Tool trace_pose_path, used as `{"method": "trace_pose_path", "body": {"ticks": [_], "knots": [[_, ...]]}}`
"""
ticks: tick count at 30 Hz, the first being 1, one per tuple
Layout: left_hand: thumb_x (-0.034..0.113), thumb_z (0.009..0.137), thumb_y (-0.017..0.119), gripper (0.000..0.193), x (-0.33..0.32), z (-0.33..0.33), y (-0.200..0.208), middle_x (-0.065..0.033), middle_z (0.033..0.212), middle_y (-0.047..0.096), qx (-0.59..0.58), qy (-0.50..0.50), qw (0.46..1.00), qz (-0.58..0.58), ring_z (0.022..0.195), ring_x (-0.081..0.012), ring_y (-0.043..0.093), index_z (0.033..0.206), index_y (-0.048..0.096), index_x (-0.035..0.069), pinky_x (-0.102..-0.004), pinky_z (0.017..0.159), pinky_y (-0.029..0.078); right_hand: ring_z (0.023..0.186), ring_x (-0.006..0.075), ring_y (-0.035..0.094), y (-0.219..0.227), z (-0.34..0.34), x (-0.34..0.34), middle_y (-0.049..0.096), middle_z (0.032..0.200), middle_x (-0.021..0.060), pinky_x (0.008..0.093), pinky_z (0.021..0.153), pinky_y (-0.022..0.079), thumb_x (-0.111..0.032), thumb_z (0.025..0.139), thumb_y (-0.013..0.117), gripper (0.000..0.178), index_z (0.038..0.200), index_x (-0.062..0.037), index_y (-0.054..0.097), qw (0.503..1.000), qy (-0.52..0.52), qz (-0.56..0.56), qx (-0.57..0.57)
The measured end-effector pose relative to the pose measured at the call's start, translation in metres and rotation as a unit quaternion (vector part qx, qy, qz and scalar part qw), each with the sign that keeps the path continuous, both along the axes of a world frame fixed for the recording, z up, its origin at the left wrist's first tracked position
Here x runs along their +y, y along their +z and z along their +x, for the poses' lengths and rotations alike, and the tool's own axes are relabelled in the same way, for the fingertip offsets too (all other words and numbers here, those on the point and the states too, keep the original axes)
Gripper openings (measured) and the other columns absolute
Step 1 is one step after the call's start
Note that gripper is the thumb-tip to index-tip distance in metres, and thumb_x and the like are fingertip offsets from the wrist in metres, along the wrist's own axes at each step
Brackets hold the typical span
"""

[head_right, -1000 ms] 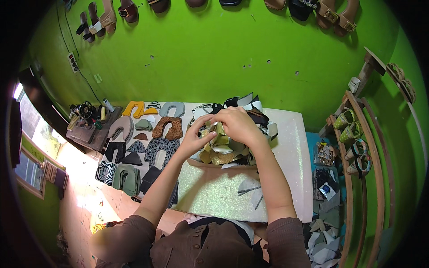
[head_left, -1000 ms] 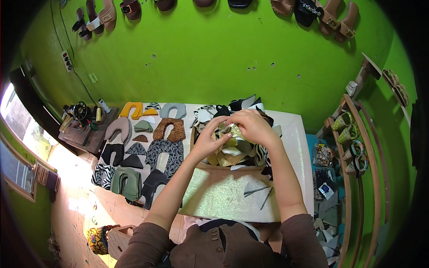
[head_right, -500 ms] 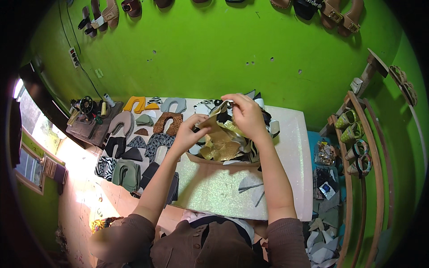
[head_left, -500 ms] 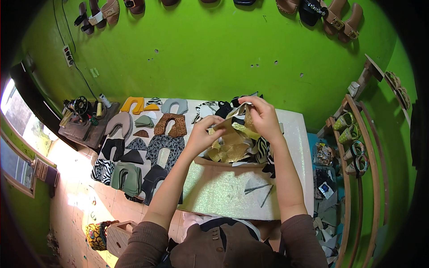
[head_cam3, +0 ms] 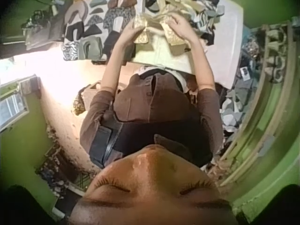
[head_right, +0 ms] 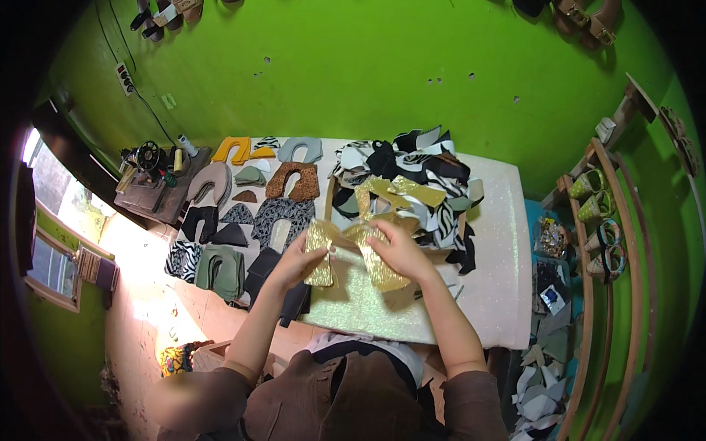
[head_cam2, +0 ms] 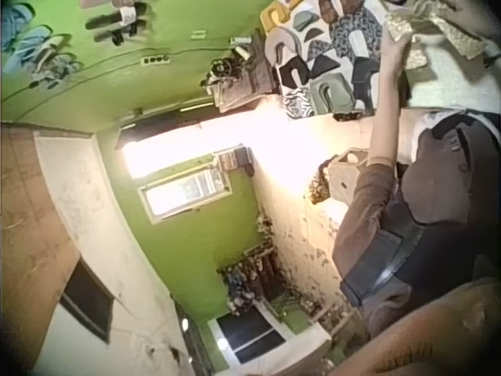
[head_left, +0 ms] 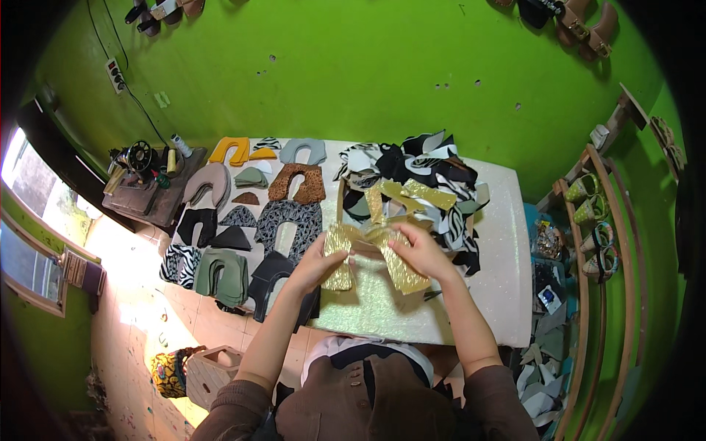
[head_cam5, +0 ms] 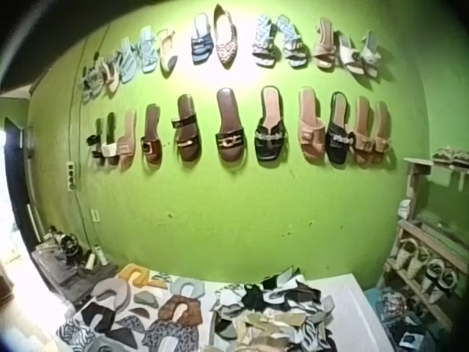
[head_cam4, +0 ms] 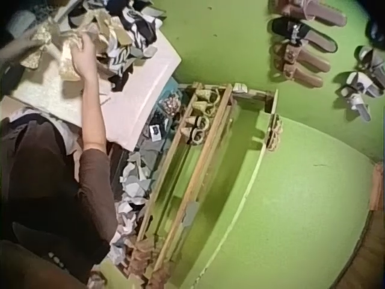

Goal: Sorting through and organizing various patterned and colored shoe upper components on a work table.

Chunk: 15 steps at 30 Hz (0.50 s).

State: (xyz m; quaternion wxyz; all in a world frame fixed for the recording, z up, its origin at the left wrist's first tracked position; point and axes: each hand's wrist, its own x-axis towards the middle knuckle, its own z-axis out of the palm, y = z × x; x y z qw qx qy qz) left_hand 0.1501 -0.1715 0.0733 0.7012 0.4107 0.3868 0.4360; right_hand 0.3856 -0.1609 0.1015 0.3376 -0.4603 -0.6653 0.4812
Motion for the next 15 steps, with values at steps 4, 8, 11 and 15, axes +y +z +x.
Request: {"method": "trace_pose_path", "body": {"ticks": [4,8,11,15], "knots": [[-0.005,0.080,0.052,0.043,-0.035,-0.025,-0.042,-0.0114,0.102,0.057,0.029,-0.005,0.994,-0.105,0.089,-0.0181,0.059,0.120,0.037,-0.001,-0.0293,0.078,0.050,0.097,0.0157,0.054,-0.035,-0.029,-0.041,0.058,0.106,0.0117,0.0269,0.084,0.041,-0.017,0.085,0.056,0.034,0.113,0.0014,0.051,0.991,-0.009,-0.135,0.006],[0.000,0.079,0.055,0.043,-0.053,-0.026,-0.072,-0.0148,0.103,0.054,0.106,0.010,0.976,-0.190,0.088,-0.0196,0.058,0.117,0.036,-0.004,-0.0293,0.078,0.048,0.084,0.0131,0.054,-0.112,-0.037,-0.061,0.059,0.096,0.0090,0.0252,0.074,0.043,-0.011,0.084,0.055,0.032,0.113,0.0017,0.050,0.986,-0.047,-0.162,0.010],[0.001,0.077,0.056,0.056,-0.062,-0.026,-0.098,-0.0160,0.112,0.050,0.150,-0.012,0.983,-0.104,0.101,-0.0208,0.051,0.127,0.030,-0.004,-0.0291,0.087,0.042,0.079,0.0114,0.053,-0.141,-0.043,-0.074,0.059,0.090,0.0070,0.0239,0.069,0.043,-0.005,0.083,0.053,0.032,0.114,0.0024,0.048,0.975,-0.103,-0.196,-0.027],[0.004,0.079,0.055,0.054,-0.068,-0.036,-0.101,-0.0176,0.114,0.050,0.267,0.028,0.962,0.040,0.105,-0.0219,0.050,0.127,0.032,-0.004,-0.0300,0.088,0.040,0.085,0.0285,0.059,-0.151,-0.051,-0.091,0.060,0.095,0.0186,0.0322,0.074,0.045,-0.011,0.081,0.054,0.033,0.112,-0.0007,0.051,0.972,-0.190,-0.129,-0.053]]}}
